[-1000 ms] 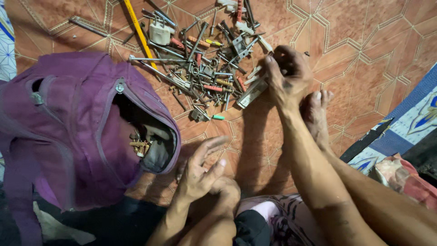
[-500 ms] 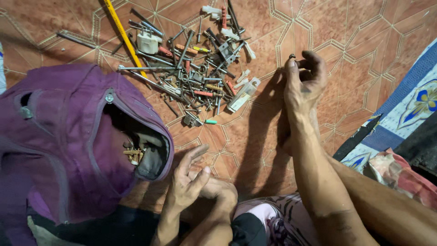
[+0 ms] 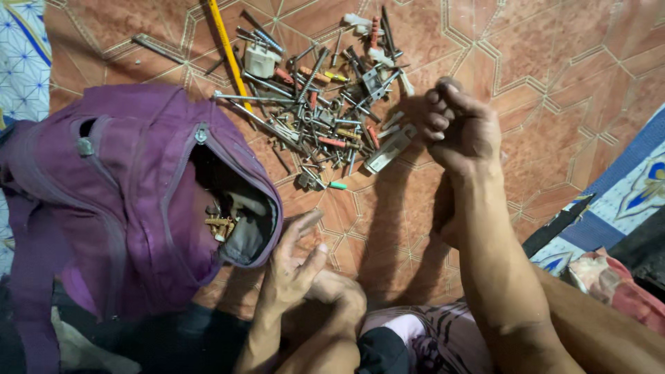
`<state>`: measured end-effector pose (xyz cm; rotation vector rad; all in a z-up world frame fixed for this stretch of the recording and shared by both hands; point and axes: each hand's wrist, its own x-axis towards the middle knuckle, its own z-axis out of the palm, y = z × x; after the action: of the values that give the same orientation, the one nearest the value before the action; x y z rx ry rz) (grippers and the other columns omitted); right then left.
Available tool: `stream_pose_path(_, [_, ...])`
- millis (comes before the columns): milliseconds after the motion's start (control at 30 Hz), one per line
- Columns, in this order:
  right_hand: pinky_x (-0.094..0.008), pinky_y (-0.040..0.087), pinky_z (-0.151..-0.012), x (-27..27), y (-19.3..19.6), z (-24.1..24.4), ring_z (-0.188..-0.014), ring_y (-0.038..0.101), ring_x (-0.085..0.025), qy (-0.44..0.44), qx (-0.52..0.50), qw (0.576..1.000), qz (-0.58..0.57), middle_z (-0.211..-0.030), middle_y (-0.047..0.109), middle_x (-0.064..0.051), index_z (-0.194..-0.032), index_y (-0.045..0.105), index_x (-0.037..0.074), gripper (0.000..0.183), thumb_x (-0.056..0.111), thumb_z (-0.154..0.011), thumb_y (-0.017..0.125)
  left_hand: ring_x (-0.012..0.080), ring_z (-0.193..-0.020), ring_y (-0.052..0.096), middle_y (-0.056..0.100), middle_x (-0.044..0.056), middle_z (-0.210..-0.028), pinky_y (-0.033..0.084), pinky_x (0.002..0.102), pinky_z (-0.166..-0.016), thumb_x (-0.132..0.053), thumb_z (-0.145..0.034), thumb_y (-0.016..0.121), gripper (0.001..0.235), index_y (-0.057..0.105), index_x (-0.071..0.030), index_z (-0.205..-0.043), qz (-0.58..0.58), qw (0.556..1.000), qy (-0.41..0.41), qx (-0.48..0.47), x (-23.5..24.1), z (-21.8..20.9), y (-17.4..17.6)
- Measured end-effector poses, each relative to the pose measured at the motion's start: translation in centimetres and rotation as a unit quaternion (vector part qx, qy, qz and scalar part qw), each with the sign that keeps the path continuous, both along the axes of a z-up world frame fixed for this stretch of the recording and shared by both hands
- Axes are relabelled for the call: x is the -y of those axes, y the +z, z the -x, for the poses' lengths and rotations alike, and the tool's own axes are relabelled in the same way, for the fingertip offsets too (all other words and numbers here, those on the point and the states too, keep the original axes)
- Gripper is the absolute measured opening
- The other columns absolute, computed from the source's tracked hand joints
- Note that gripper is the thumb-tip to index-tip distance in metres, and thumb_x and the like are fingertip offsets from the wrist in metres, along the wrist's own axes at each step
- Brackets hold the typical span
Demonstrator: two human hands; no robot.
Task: The person sits on the floor and empties a purple backpack, scattering various tools and hardware onto the tiled surface. They then pick up the items one by one, sorting them into piles, and place them back into the backpack. The task involves handling screws, bolts, a yellow ruler, and other small metal parts.
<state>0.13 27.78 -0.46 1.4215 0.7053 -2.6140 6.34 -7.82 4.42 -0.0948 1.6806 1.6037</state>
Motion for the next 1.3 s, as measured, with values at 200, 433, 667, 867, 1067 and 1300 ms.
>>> stream_pose_path(200, [-0.025, 0.033, -0.06, 0.8, 2.1, 0.5, -0.067, 0.044, -0.011, -0.009, -0.06, 0.987, 0.149, -0.09, 0.055, 0.0, -0.106, 0.06, 0.011, 0.009, 0.016, -0.1, 0.063, 0.0289, -0.139, 0.055, 0.06, 0.018, -0.145, 0.041, 0.041, -0.116, -0.019, -0.095, 0.067, 0.056, 0.052, 0.001, -0.145, 0.021, 1.0, -0.019, -0.002, -0.2, 0.5, 0.2])
stream_pose_path(433, [-0.027, 0.037, -0.058, 0.2, -0.3, 0.3, -0.065, 0.049, -0.012, 0.044, -0.007, 0.995, -0.087, -0.084, 0.059, -0.002, -0.106, 0.067, 0.003, 0.014, 0.013, -0.096, 0.066, 0.0289, -0.138, 0.055, 0.06, 0.018, -0.145, 0.044, 0.04, -0.113, -0.019, -0.095, 0.067, 0.055, 0.052, -0.001, -0.145, 0.019, 1.0, -0.006, 0.008, -0.4, 0.4, 0.8])
stream_pose_path(667, [-0.028, 0.059, -0.088, -1.5, -3.0, 0.8, -0.094, 0.07, -0.011, 0.261, -0.06, 0.757, -0.595, -0.105, 0.074, -0.002, -0.12, 0.071, 0.004, 0.017, 0.006, -0.103, 0.072, 0.0291, -0.134, 0.061, 0.063, 0.015, -0.141, 0.046, 0.039, -0.111, -0.016, -0.094, 0.069, 0.052, 0.057, -0.001, -0.142, 0.05, 0.997, -0.038, -0.036, 0.2, 0.4, 2.0])
stream_pose_path(867, [-0.028, 0.057, -0.085, -2.1, -4.3, -1.6, -0.092, 0.068, -0.012, 0.192, -0.068, 0.753, -0.626, -0.102, 0.072, -0.004, -0.111, 0.069, 0.002, 0.015, 0.0, -0.1, 0.079, 0.0266, -0.133, 0.061, 0.064, 0.018, -0.139, 0.048, 0.039, -0.111, -0.01, -0.093, 0.066, 0.054, 0.05, 0.002, -0.143, -0.08, 0.991, 0.029, 0.104, 1.7, 0.1, 4.2])
stream_pose_path(1067, [-0.026, 0.055, -0.083, -2.2, -5.2, 0.1, -0.097, 0.064, -0.014, 0.197, -0.143, 0.691, -0.681, -0.112, 0.065, -0.006, -0.117, 0.07, 0.001, 0.01, -0.003, -0.109, 0.074, 0.0208, -0.109, 0.072, 0.073, 0.014, -0.124, 0.057, 0.032, -0.097, -0.007, -0.096, 0.063, 0.04, 0.059, 0.003, -0.135, 0.1, 0.989, 0.099, -0.054, 4.8, -0.3, 4.8])
stream_pose_path(1300, [-0.037, 0.052, -0.091, -2.7, -4.1, 2.9, -0.105, 0.06, -0.026, 0.296, -0.236, 0.513, -0.77, -0.112, 0.056, -0.019, -0.128, 0.069, -0.005, 0.027, -0.005, -0.102, 0.076, 0.0197, -0.11, 0.071, 0.071, 0.014, -0.123, 0.056, 0.029, -0.099, -0.003, -0.102, 0.062, 0.027, 0.064, 0.0, -0.128, 0.27, 0.929, 0.163, -0.196, 6.0, 0.0, 3.9])
